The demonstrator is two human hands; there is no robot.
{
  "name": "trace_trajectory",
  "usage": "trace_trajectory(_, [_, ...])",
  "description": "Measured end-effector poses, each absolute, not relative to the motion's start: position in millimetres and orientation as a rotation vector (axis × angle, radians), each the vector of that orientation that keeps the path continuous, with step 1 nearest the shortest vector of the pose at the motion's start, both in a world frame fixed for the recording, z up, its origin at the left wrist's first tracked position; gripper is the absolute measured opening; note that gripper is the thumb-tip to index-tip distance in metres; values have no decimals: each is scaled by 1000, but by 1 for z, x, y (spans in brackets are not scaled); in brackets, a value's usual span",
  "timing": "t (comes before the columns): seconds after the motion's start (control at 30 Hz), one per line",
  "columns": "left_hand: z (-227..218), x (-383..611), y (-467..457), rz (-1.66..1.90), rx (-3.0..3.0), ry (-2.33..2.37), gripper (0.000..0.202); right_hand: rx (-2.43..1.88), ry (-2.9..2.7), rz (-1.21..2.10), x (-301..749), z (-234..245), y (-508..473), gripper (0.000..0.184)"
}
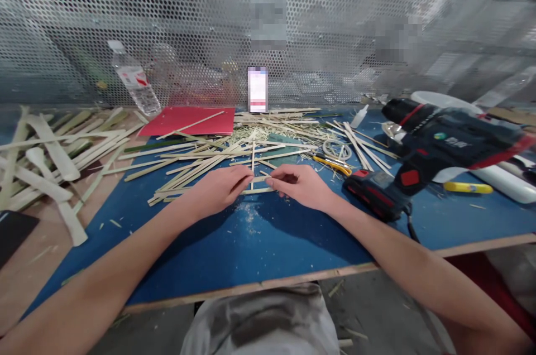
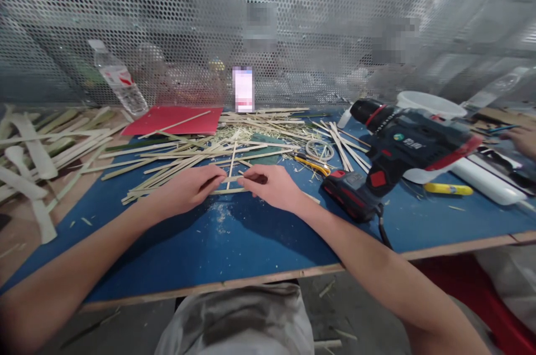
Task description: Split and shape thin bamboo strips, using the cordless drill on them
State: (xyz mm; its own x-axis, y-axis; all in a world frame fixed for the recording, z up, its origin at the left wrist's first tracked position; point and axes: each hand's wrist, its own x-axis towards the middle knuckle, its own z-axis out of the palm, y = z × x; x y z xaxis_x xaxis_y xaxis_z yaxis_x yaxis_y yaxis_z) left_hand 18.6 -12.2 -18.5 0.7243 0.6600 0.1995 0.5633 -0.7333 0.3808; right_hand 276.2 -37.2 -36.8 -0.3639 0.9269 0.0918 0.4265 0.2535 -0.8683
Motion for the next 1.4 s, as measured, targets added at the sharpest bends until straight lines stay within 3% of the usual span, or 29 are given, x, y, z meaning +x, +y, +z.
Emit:
trace_trajectory(0.3, [-17, 16, -4, 489, 2512, 952, 33, -1232, -2212, 480, 281, -38, -35, 29])
trace_trajectory(0.7, [-23, 6, 7, 488, 2755, 1076, 29, -1097, -2381, 54, 292, -51, -29, 22])
trace_trajectory(0.87, [-23, 11, -3, 408, 2808, 908, 27, -1091, -2450, -164, 291, -51, -33, 22])
trace_trajectory(1.07, [-26, 11, -8, 344, 2978, 819, 27, -1095, -2512, -137, 289, -51, -38, 24])
trace_trajectory(1.4, [-23, 12, -19, 304, 2976, 874, 22, -1215, -2503, 196, 288, -45, -39, 20])
